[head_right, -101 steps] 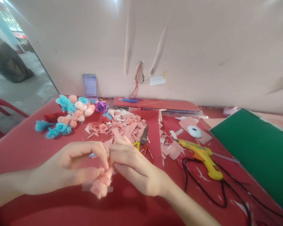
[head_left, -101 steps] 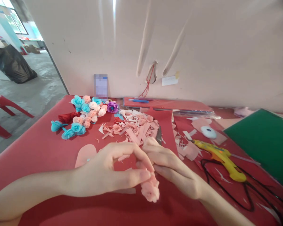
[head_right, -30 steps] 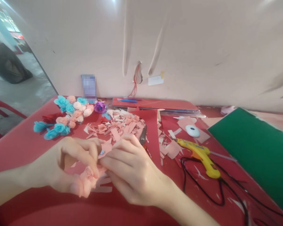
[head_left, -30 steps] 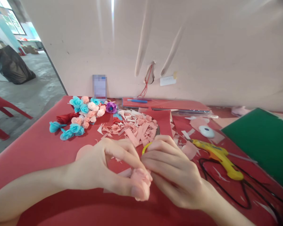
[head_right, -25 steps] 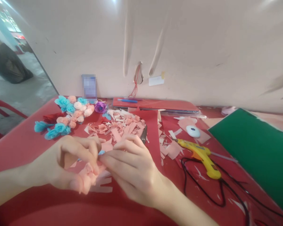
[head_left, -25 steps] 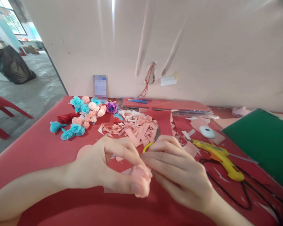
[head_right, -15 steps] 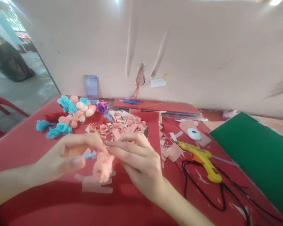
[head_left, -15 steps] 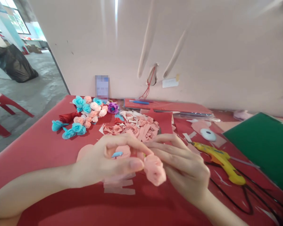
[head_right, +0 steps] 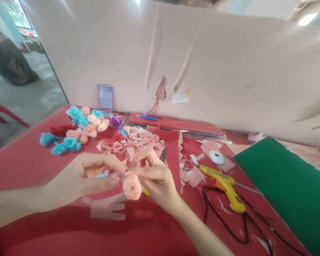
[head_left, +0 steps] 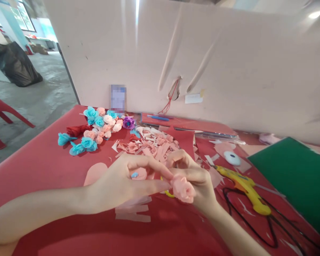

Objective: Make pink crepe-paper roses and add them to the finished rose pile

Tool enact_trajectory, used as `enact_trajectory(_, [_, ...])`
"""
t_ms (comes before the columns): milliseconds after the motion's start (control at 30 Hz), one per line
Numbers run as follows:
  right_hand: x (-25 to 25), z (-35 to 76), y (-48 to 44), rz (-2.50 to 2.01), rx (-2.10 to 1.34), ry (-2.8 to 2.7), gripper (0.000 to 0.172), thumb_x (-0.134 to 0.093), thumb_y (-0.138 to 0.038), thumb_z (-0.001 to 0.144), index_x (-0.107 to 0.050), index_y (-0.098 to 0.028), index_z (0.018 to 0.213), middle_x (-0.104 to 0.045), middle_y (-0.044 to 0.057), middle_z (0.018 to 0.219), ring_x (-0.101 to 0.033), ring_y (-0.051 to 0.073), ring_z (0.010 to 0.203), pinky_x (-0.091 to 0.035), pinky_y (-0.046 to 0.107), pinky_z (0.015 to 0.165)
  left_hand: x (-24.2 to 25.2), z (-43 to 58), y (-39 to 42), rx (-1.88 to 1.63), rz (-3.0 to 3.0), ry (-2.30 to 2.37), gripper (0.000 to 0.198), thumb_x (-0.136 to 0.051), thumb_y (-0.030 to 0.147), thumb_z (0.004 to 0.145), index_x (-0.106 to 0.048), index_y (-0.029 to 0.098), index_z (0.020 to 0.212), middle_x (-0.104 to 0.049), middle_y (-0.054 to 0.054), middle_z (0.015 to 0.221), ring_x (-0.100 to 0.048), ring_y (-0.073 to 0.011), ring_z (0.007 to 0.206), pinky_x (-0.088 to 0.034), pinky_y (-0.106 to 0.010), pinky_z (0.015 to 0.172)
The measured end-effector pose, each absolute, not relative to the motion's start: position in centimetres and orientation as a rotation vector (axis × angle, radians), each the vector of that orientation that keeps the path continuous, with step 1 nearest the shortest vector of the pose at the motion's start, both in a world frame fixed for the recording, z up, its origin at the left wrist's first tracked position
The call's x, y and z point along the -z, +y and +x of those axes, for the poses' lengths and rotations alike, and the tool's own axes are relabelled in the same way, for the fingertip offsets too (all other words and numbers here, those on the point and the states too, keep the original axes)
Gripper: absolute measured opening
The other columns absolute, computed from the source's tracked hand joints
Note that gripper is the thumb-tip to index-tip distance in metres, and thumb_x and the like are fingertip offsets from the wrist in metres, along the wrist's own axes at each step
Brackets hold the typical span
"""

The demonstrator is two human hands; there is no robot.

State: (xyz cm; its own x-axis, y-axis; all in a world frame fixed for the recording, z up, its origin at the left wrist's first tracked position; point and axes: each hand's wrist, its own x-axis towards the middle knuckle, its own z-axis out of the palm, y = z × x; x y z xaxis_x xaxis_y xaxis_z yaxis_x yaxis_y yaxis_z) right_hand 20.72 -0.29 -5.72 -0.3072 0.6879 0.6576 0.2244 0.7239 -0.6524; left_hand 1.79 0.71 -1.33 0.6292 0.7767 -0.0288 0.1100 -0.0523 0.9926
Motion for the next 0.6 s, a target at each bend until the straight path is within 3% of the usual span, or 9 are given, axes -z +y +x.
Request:
enact_trajectory(133, [5.6, 20.6, -0.3, -0.675, -0.517, -1.898, 0.027, -0.052, -0.012, 0.083, -0.067, -0.032, 0.091, -0.051, 0.001, 0.082, -0.052, 0.012, 0.071, -0.047, 0.026, 0.056, 1.1, 1.9, 0.5, -0.619, 1.509, 0.75, 0.017, -0.064, 0.035, 0.073, -0.064, 0.018, 0.075, -0.056, 0.001, 0.069, -0.051, -0.0125, 0.069, -0.041, -0.026, 0.067])
enact_trajectory(300, [5.3, 20.6, -0.5, -0.656, -0.43, -1.93, 0.027, -0.049, -0.013, 0.085, -0.067, -0.031, 0.092, -0.056, 0.003, 0.088, -0.057, 0.014, 0.076, -0.052, 0.028, 0.06, 0.8, 1.6, 0.4, -0.578, 1.521, 0.707, 0.014, -0.06, 0.032, 0.077, -0.061, 0.019, 0.083, -0.057, 0.0, 0.078, -0.053, -0.0138, 0.079, -0.043, -0.028, 0.076])
enact_trajectory(467, [5.0, 20.9, -0.6, -0.617, -0.298, -2.018, 0.026, -0.045, -0.012, 0.087, -0.067, -0.024, 0.091, -0.055, 0.005, 0.09, -0.058, 0.013, 0.081, -0.053, 0.025, 0.063, 0.4, 1.5, 0.1, -0.57, 1.49, 0.575, 0.004, -0.052, 0.02, 0.082, -0.055, 0.018, 0.081, -0.056, 0.001, 0.078, -0.054, -0.012, 0.078, -0.044, -0.027, 0.076])
enact_trajectory(600, [5.0, 21.2, -0.7, -0.62, -0.138, -2.119, 0.023, -0.044, -0.013, 0.087, -0.066, -0.019, 0.088, -0.055, 0.006, 0.09, -0.059, 0.013, 0.083, -0.053, 0.024, 0.066, -0.4, 1.5, -0.1, -0.471, 1.342, 0.496, 0.007, -0.049, 0.016, 0.083, -0.052, 0.016, 0.076, -0.059, 0.002, 0.072, -0.058, -0.0102, 0.071, -0.048, -0.029, 0.075])
